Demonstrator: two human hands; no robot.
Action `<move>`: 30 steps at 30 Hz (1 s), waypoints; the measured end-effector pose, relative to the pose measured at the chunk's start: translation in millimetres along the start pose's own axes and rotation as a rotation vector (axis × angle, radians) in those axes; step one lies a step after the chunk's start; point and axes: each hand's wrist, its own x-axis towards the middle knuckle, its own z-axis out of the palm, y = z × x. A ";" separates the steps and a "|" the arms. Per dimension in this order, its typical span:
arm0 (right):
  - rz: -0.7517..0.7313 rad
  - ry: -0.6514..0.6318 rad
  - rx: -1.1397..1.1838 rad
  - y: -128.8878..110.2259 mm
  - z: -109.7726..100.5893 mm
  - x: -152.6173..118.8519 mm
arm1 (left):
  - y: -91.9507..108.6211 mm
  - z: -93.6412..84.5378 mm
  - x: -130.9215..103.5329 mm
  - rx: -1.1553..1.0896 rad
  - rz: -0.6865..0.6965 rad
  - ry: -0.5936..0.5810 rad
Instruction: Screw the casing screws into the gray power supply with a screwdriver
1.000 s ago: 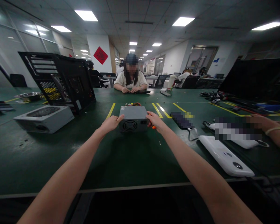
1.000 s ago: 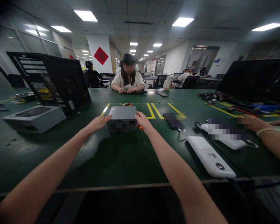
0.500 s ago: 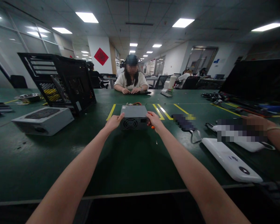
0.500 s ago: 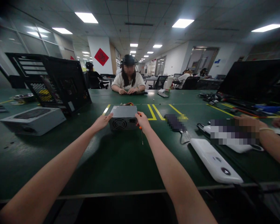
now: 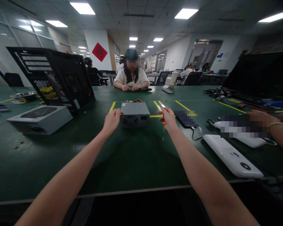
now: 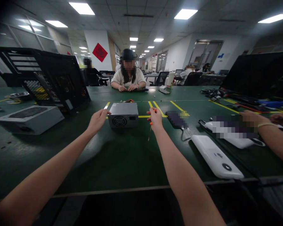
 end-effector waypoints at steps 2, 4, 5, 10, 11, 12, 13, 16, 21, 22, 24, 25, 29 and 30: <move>-0.001 0.019 0.033 -2.2 -1.7 -1.1 | 13.2 11.6 -7.5 -0.121 0.004 -0.240; -0.004 0.019 0.056 -3.8 -1.9 -3.8 | 22.2 26.2 -13.9 -0.222 -0.023 -0.491; -0.007 0.014 0.065 -4.3 -2.0 -5.2 | 24.9 33.1 -16.5 -0.267 -0.047 -0.576; -0.013 -0.007 0.091 -5.5 -3.3 -8.9 | 26.5 48.3 -20.8 -0.413 -0.164 -0.790; -0.013 -0.009 0.095 -5.9 -3.4 -9.2 | 26.2 47.4 -20.4 -0.441 -0.189 -0.804; -0.013 -0.010 0.101 -6.5 -3.4 -9.5 | 26.2 45.6 -19.9 -0.474 -0.217 -0.811; -0.015 -0.011 0.108 -7.4 -3.2 -10.0 | 26.4 43.3 -19.3 -0.513 -0.245 -0.816; -0.023 -0.014 0.131 -11.3 -1.7 -12.8 | 27.4 33.9 -18.0 -0.650 -0.298 -0.828; -0.031 -0.013 0.161 -17.1 -0.3 -18.8 | 19.4 15.0 -21.3 -0.675 -0.295 -0.730; -0.031 -0.010 0.166 -17.7 -0.2 -19.5 | 14.7 11.5 -23.0 -0.608 -0.265 -0.699; -0.030 -0.001 0.174 -18.2 -0.1 -20.4 | 2.8 5.5 -27.3 -0.394 -0.164 -0.649; -0.029 0.002 0.177 -18.2 0.0 -20.8 | -3.5 3.1 -29.6 -0.273 -0.096 -0.644; -0.021 0.000 0.179 -18.5 1.5 -23.5 | -20.2 -3.0 -37.3 0.114 0.169 -0.612; -0.020 -0.004 0.178 -18.7 2.1 -24.6 | -21.1 -3.6 -38.3 0.161 0.208 -0.599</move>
